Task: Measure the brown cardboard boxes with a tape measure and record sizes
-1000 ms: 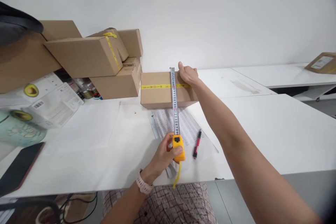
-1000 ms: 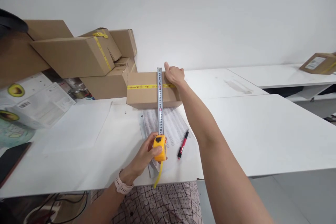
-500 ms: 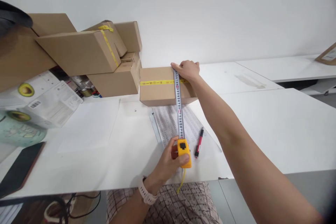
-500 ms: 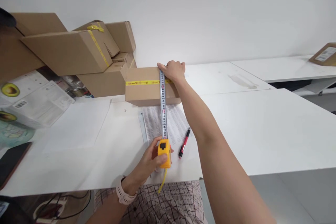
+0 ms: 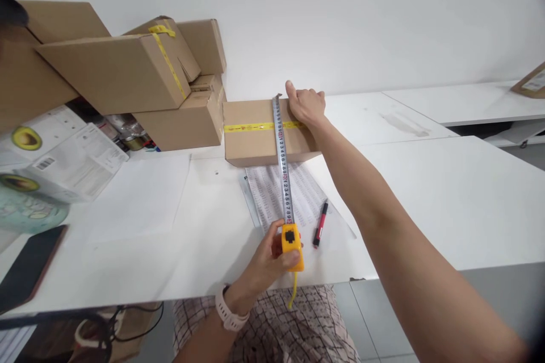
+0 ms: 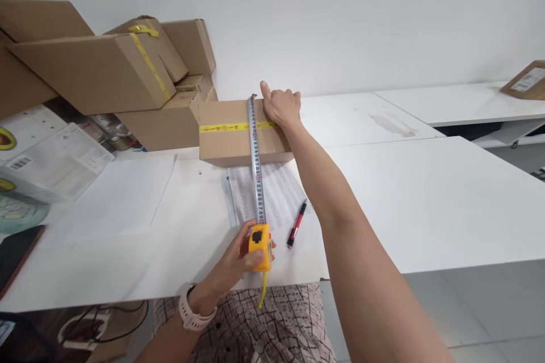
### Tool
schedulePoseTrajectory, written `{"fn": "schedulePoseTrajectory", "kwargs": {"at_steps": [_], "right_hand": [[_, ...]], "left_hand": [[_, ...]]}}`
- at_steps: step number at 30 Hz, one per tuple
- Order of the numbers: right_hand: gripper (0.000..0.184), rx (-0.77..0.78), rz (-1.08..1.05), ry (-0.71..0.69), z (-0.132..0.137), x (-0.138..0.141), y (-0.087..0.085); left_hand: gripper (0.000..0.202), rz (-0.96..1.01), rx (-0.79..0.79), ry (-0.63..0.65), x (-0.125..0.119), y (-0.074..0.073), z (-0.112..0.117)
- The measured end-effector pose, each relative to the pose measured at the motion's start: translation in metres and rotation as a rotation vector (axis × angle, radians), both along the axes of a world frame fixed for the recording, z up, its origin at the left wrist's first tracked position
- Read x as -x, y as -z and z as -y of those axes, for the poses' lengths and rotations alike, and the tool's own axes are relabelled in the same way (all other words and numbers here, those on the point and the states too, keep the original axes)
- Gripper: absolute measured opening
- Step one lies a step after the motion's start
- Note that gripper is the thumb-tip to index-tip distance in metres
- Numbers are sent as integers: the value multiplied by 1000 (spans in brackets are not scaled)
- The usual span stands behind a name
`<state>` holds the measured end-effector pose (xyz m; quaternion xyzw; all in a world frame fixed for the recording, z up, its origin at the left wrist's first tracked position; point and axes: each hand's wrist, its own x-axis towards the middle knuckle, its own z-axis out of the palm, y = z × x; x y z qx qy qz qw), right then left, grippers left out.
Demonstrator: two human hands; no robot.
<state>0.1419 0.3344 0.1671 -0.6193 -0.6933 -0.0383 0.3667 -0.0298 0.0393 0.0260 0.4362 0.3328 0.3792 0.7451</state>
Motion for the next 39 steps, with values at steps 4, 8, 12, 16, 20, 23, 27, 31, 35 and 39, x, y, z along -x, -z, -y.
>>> {"fn": "schedulePoseTrajectory", "kwargs": {"at_steps": [4,8,12,16,20,23,27,31,35,39], "right_hand": [[70,-62,64,5,10,3,6],[63,-194,91,23,49,4,18],[53,-282,91,81,115,4,53],[50,-198,62,-16,165,-3,84],[70,0,-260,-198,173,-17,50],[76,113,-640,-405,169,-22,-5],[49,13,-733,-580,179,-18,-54],[33,-66,-723,-558,196,-18,-57],[28,1,-755,-497,218,-20,-23],[35,288,-750,-453,255,-9,42]], "left_hand": [[69,-31,-58,-55,8,5,23],[75,-50,-102,-92,11,10,38],[72,-113,-155,-71,13,11,38],[69,-218,-212,-60,15,10,33],[74,-289,-214,-32,14,6,32],[77,-367,-230,2,13,1,31],[76,-360,-249,82,15,-3,30],[73,-358,-268,115,18,-3,31],[85,-300,-224,75,18,2,34],[80,-200,-166,5,16,9,37]]}}
